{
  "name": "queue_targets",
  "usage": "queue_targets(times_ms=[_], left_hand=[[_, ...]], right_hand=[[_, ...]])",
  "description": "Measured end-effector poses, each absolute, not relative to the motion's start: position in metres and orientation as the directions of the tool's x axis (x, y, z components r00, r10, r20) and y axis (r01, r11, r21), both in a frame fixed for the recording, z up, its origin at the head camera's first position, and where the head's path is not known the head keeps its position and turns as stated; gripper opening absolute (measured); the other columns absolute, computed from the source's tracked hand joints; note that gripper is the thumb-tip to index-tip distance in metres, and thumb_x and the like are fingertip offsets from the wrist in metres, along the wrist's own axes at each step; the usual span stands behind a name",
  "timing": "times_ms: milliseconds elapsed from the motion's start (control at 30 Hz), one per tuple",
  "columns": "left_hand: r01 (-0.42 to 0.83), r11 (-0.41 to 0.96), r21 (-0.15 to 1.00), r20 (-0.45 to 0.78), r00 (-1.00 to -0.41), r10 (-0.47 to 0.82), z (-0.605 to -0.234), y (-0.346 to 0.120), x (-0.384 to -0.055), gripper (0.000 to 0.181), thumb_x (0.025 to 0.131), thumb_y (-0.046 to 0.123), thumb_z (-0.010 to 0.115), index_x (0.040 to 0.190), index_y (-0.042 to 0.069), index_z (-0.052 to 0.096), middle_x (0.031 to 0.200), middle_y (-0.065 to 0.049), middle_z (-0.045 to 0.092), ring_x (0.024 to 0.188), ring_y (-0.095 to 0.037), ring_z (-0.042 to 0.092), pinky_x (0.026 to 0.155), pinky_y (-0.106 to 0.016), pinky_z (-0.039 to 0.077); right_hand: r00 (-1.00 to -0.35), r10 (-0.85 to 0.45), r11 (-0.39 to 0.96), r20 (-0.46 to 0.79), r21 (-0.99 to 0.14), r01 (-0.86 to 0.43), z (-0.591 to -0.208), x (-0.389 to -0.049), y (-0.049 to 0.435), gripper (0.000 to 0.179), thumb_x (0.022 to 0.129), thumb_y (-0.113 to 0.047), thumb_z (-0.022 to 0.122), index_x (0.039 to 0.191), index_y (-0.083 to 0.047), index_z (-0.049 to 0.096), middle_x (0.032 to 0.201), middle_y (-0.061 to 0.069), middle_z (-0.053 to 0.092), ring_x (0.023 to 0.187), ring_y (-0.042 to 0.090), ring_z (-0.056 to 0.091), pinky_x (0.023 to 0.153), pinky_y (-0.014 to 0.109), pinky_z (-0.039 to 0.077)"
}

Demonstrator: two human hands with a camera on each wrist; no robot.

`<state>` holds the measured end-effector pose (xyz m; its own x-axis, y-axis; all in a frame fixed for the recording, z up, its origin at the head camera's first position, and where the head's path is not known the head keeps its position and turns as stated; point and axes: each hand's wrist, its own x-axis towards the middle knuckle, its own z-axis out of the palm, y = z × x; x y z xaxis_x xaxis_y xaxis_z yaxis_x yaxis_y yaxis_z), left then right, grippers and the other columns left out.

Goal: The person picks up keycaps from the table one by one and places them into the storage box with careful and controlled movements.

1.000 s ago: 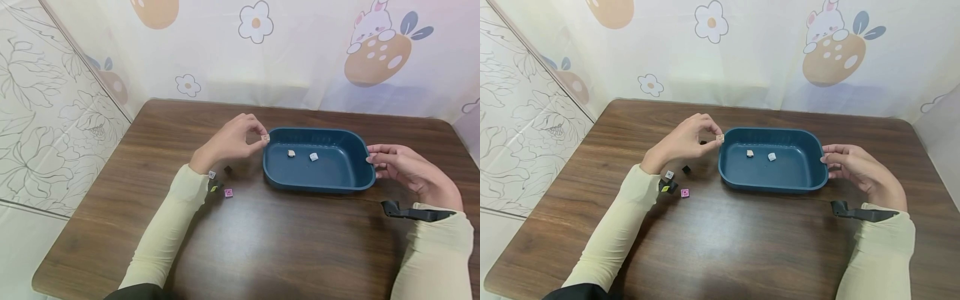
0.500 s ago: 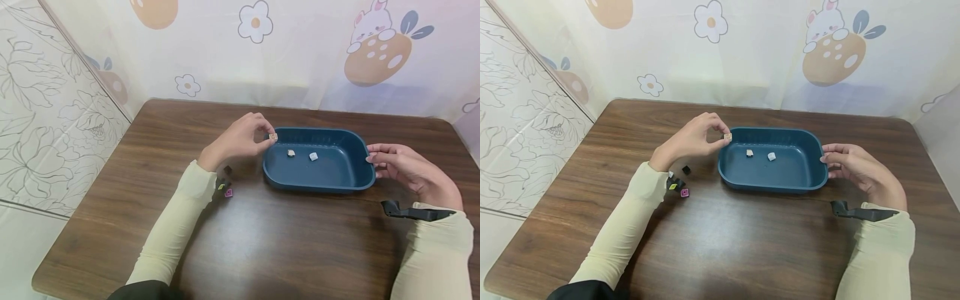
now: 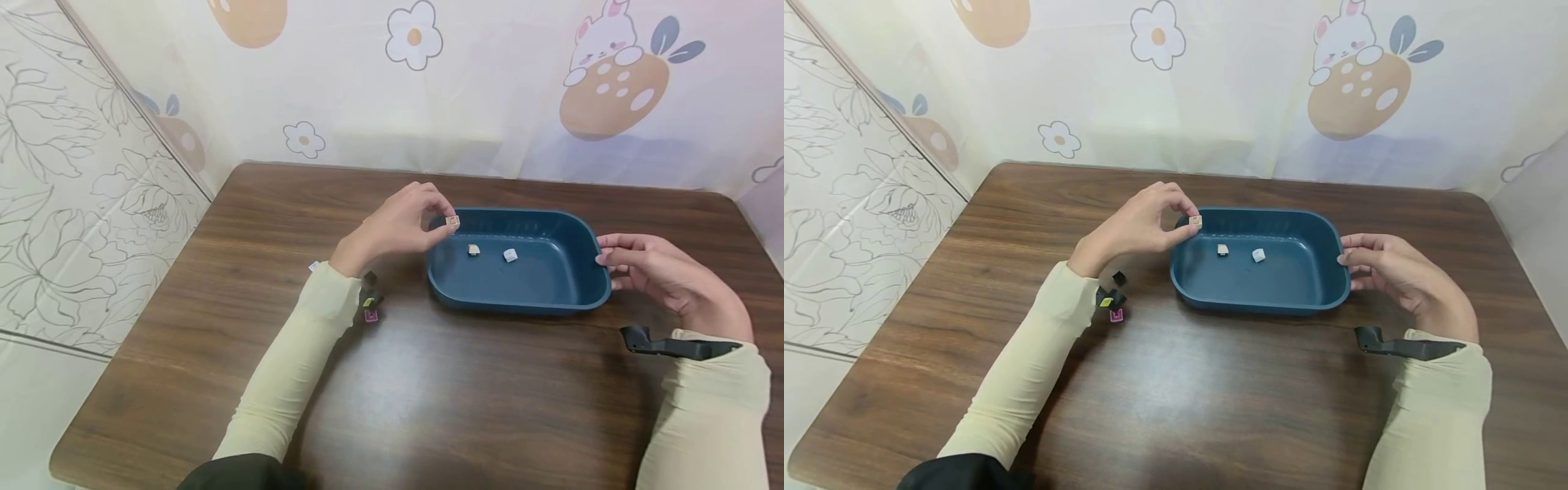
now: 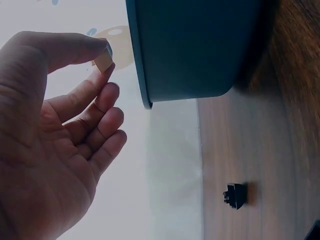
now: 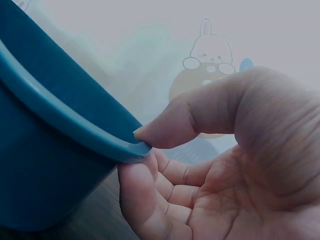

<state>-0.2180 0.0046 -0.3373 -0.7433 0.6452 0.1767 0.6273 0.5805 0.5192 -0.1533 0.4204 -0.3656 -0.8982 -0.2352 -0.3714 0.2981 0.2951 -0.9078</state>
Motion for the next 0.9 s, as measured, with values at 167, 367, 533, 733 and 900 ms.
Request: queue_targets(times_ms=[167, 367, 533, 733, 900], left_hand=[[0.632, 0.574, 0.521, 0.166, -0.734, 0.658, -0.338, 0.01, -0.219, 0.019, 0.098, 0.032, 0.072, 0.11, 0.019, 0.079, 0.114, -0.003, 0.071, 0.107, -0.018, 0.054, 0.092, -0.032, 0.047], [0.639, 0.561, 0.526, 0.155, -0.721, 0.676, -0.337, 0.018, -0.218, 0.021, 0.099, 0.034, 0.071, 0.111, 0.018, 0.078, 0.119, -0.005, 0.072, 0.114, -0.02, 0.056, 0.1, -0.035, 0.048], [0.651, 0.56, 0.512, 0.151, -0.71, 0.688, -0.337, 0.023, -0.219, 0.021, 0.1, 0.034, 0.07, 0.112, 0.019, 0.078, 0.118, -0.001, 0.072, 0.117, -0.018, 0.056, 0.105, -0.035, 0.048], [0.66, 0.543, 0.519, 0.153, -0.697, 0.701, -0.34, 0.03, -0.22, 0.023, 0.101, 0.036, 0.068, 0.112, 0.019, 0.078, 0.118, -0.003, 0.072, 0.117, -0.022, 0.058, 0.103, -0.034, 0.047], [0.661, 0.542, 0.519, 0.138, -0.69, 0.71, -0.343, 0.036, -0.221, 0.023, 0.1, 0.037, 0.069, 0.112, 0.02, 0.079, 0.118, -0.001, 0.072, 0.117, -0.021, 0.058, 0.102, -0.031, 0.047]], right_hand=[[-0.9, -0.244, 0.288, -0.362, -0.913, 0.289, -0.367, -0.154, 0.423, 0.032, 0.108, -0.002, 0.049, 0.111, -0.026, 0.07, 0.094, -0.003, 0.074, 0.077, 0.014, 0.075, 0.072, 0.028, 0.063], [-0.901, -0.24, 0.286, -0.362, -0.913, 0.291, -0.369, -0.155, 0.426, 0.031, 0.108, -0.002, 0.05, 0.111, -0.025, 0.07, 0.094, -0.003, 0.074, 0.076, 0.014, 0.075, 0.071, 0.029, 0.063], [-0.898, -0.238, 0.299, -0.37, -0.907, 0.295, -0.368, -0.155, 0.425, 0.03, 0.108, -0.003, 0.05, 0.11, -0.026, 0.07, 0.094, -0.004, 0.073, 0.076, 0.014, 0.074, 0.071, 0.029, 0.063], [-0.9, -0.228, 0.331, -0.373, -0.898, 0.289, -0.364, -0.156, 0.421, 0.031, 0.108, -0.003, 0.05, 0.11, -0.027, 0.069, 0.093, -0.004, 0.073, 0.076, 0.014, 0.074, 0.071, 0.029, 0.063], [-0.9, -0.225, 0.315, -0.372, -0.902, 0.294, -0.365, -0.154, 0.42, 0.03, 0.108, -0.003, 0.05, 0.109, -0.027, 0.07, 0.093, -0.004, 0.073, 0.076, 0.014, 0.074, 0.071, 0.029, 0.063]])
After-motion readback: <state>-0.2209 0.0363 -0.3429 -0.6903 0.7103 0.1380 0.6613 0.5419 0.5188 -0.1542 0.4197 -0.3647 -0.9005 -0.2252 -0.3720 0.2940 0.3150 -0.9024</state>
